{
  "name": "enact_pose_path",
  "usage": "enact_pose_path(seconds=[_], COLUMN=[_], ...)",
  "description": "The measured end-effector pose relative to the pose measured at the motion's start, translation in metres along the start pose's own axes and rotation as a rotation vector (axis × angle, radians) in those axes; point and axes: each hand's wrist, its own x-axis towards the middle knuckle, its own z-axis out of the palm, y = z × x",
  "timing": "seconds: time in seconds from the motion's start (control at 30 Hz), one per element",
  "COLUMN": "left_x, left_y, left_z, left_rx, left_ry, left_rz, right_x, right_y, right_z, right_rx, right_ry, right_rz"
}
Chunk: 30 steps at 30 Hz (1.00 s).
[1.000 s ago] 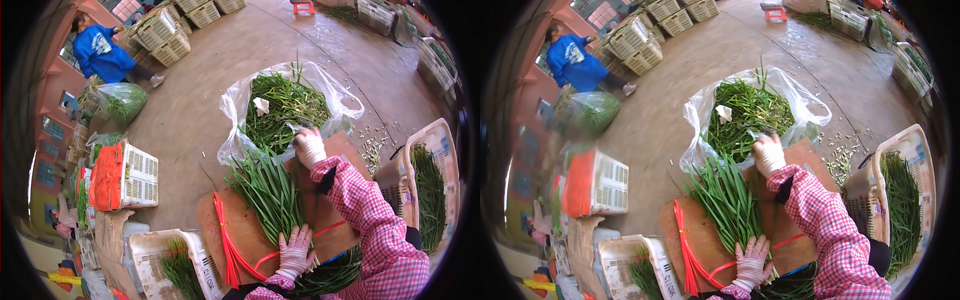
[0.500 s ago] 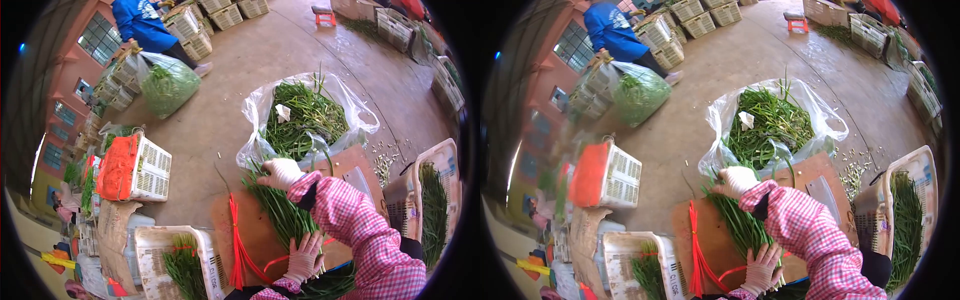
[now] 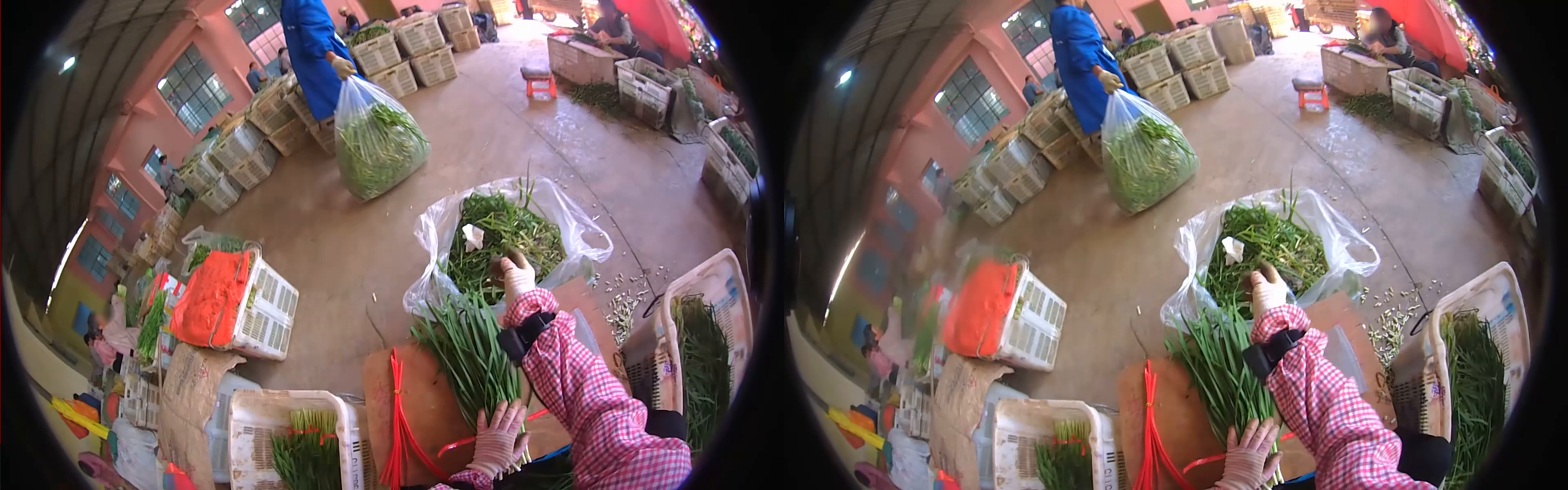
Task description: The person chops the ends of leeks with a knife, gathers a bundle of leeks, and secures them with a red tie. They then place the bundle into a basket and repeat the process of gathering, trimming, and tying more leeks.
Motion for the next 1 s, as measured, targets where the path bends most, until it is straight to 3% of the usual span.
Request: enact_pose_path(seconds=[0.03,0.07,0.1,0.13,0.17,0.2,0.27,0.3,0.33,0.4,0.5,0.57,0.63,0.73,0.77,0.8,0.87,0.93,1.0], left_x=[0.0,0.0,-0.001,-0.001,-0.002,0.0,-0.008,-0.013,-0.019,-0.029,-0.054,-0.07,-0.078,-0.1,-0.102,-0.104,-0.112,-0.113,-0.11], left_y=[-0.001,-0.002,0.0,0.001,-0.002,-0.002,0.008,0.016,0.024,0.059,0.096,0.117,0.093,0.188,0.2,0.206,0.23,0.251,0.268], left_z=[0.0,0.003,0.007,0.008,0.015,0.013,-0.003,-0.01,-0.017,-0.041,-0.049,-0.046,-0.009,-0.041,-0.045,-0.042,-0.045,-0.047,-0.044], left_rx=[0.009,0.032,0.049,0.073,0.136,0.162,0.162,0.183,0.2,0.162,0.058,-0.03,0.038,-0.593,-0.713,-0.836,-1.0,-1.01,-1.021], left_ry=[0.012,0.028,0.041,0.035,0.054,0.047,-0.001,0.101,0.189,0.323,0.429,0.466,0.349,0.405,0.374,0.302,0.163,0.093,0.018], left_rz=[0.02,0.013,0.008,0.009,0.021,0.024,0.087,0.083,0.082,0.049,0.007,0.072,0.287,0.166,0.178,0.146,0.027,0.041,0.048], right_x=[0.01,-0.029,-0.073,-0.099,-0.118,-0.166,-0.25,-0.296,-0.331,-0.384,-0.444,-0.451,-0.458,-0.472,-0.479,-0.489,-0.504,-0.514,-0.512], right_y=[-0.009,-0.059,-0.113,-0.142,-0.157,-0.198,-0.259,-0.281,-0.298,-0.315,-0.34,-0.352,-0.384,-0.42,-0.42,-0.428,-0.436,-0.437,-0.429], right_z=[-0.006,0.002,0.016,0.018,0.018,0.031,0.034,0.033,0.021,-0.013,-0.048,-0.071,-0.142,-0.255,-0.296,-0.333,-0.401,-0.455,-0.486], right_rx=[-0.304,-0.792,-1.058,-1.135,-1.136,-1.155,-0.83,-1.001,-0.77,-0.705,-0.747,-0.581,-0.794,-1.074,-1.058,-0.981,-0.687,-0.571,-0.621], right_ry=[-0.113,-0.218,-0.386,-0.633,-0.891,-1.155,-1.459,-1.529,-1.362,-1.233,-0.91,-0.561,-1.055,-0.496,-0.272,-0.012,0.319,0.471,0.465], right_rz=[-0.231,-0.392,-0.518,-0.531,-0.756,-0.703,-1.012,-1.012,-1.151,-1.019,-1.37,-1.586,-0.87,-0.71,-0.616,-0.396,-0.287,-0.288,-0.272])
